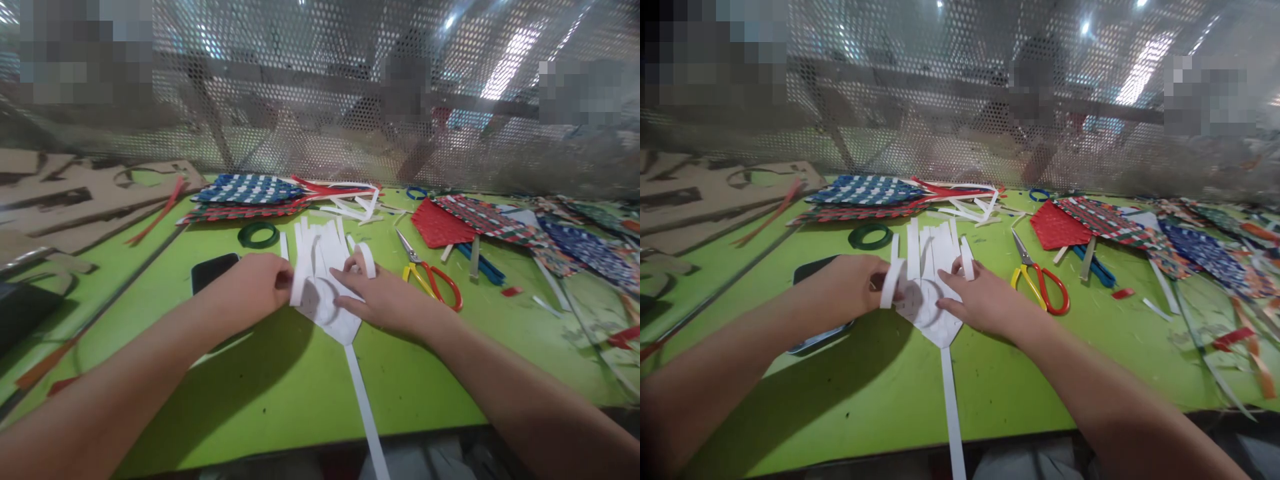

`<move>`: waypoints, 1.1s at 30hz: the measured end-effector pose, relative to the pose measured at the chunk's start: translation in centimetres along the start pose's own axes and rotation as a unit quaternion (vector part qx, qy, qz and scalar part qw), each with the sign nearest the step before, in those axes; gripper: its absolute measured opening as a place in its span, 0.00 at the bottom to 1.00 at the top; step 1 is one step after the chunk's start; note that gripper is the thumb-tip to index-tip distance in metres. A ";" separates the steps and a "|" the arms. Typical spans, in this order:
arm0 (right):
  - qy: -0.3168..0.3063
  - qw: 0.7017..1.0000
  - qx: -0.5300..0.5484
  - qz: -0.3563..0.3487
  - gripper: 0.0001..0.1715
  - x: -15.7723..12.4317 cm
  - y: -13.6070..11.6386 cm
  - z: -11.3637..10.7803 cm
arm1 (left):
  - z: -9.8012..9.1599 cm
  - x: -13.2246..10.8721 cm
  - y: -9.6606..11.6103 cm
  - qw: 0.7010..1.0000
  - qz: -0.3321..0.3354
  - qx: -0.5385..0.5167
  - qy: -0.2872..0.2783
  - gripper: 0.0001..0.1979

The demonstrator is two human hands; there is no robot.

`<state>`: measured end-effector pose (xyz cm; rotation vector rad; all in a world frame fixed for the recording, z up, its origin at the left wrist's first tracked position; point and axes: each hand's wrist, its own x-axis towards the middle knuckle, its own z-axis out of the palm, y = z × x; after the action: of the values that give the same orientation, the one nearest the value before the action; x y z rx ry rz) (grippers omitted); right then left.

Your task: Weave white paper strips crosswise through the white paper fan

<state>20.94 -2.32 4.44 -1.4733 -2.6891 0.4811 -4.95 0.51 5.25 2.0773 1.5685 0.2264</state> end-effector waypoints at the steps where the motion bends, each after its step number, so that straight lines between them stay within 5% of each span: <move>1: -0.004 1.000 -0.001 0.006 0.34 0.0 0.0 0.0 | -0.1 0.0 0.1 1.000 -0.002 0.011 -0.006 0.05; 12: 0.049 0.996 -0.049 -0.047 0.28 0.6 0.3 0.4 | -0.8 1.0 -1.4 0.998 0.035 0.024 -0.035 0.12; 33: 0.052 0.996 -0.001 -0.067 0.30 0.8 1.3 -0.1 | 0.0 1.4 -0.8 0.996 0.089 0.010 -0.022 0.13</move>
<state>21.57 -1.01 4.12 -1.2690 -2.6839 0.3818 -5.17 1.98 4.58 2.2247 1.3655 0.2275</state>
